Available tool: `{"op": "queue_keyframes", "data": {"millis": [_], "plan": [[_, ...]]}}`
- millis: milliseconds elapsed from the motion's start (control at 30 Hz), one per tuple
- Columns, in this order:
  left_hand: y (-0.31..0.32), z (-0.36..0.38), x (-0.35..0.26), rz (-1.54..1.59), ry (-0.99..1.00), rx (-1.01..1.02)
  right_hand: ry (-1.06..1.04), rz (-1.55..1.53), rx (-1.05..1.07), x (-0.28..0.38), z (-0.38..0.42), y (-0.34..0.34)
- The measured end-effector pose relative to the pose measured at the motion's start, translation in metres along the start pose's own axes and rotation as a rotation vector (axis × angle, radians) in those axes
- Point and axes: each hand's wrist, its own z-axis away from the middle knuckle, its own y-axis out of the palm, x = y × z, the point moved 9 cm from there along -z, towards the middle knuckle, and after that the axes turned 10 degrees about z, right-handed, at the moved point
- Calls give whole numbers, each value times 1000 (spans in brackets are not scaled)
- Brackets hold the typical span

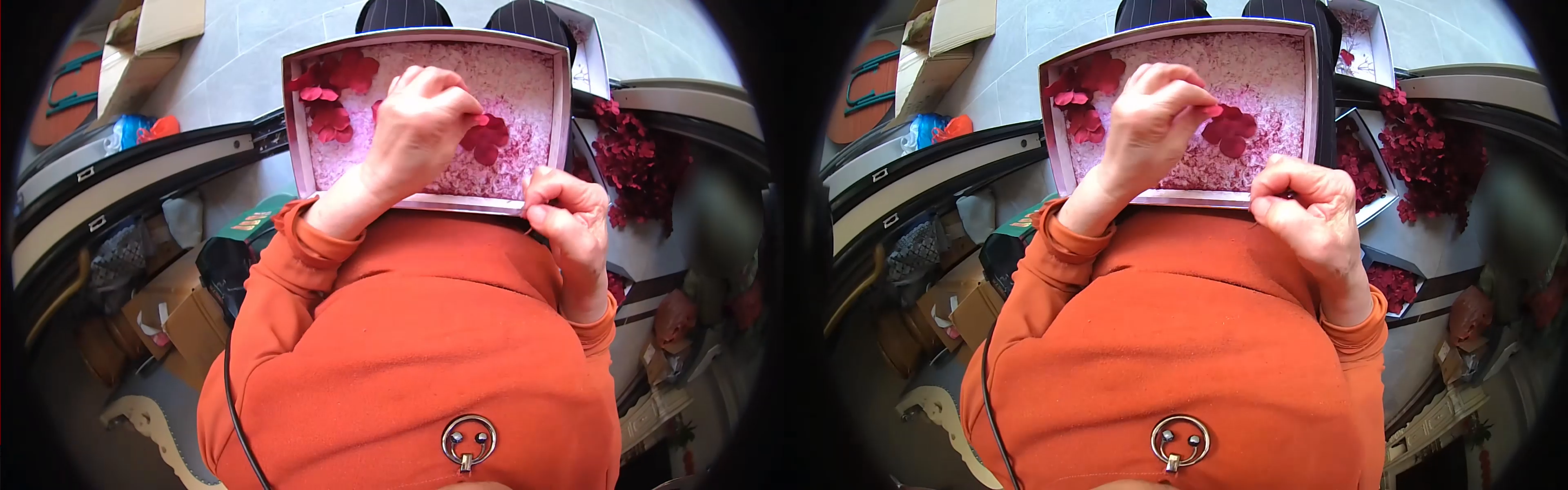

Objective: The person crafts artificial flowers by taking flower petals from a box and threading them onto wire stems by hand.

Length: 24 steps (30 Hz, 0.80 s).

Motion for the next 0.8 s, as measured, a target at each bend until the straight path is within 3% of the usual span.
{"op": "queue_keyframes", "data": {"millis": [67,100,133,200,267,367,433,800], "plan": [[3,22,35,850,-573,-133,11,112,-75,3,-3,-5],[8,28,38,1159,-644,-156,15,107,-73,4,-6,-3],[6,32,38,1155,-650,-157,-31,142,-96,9,-9,-1],[33,49,24,1912,-907,-91,-78,169,-115,13,-15,6],[45,60,6,2094,-1013,-8,-186,212,-181,21,-18,9],[56,61,-15,2415,-973,21,-301,319,-216,30,-17,16],[59,64,-17,2451,-965,32,-422,420,-248,36,-14,20],[60,67,-22,2429,-960,64,-555,578,-318,46,-5,28]]}}
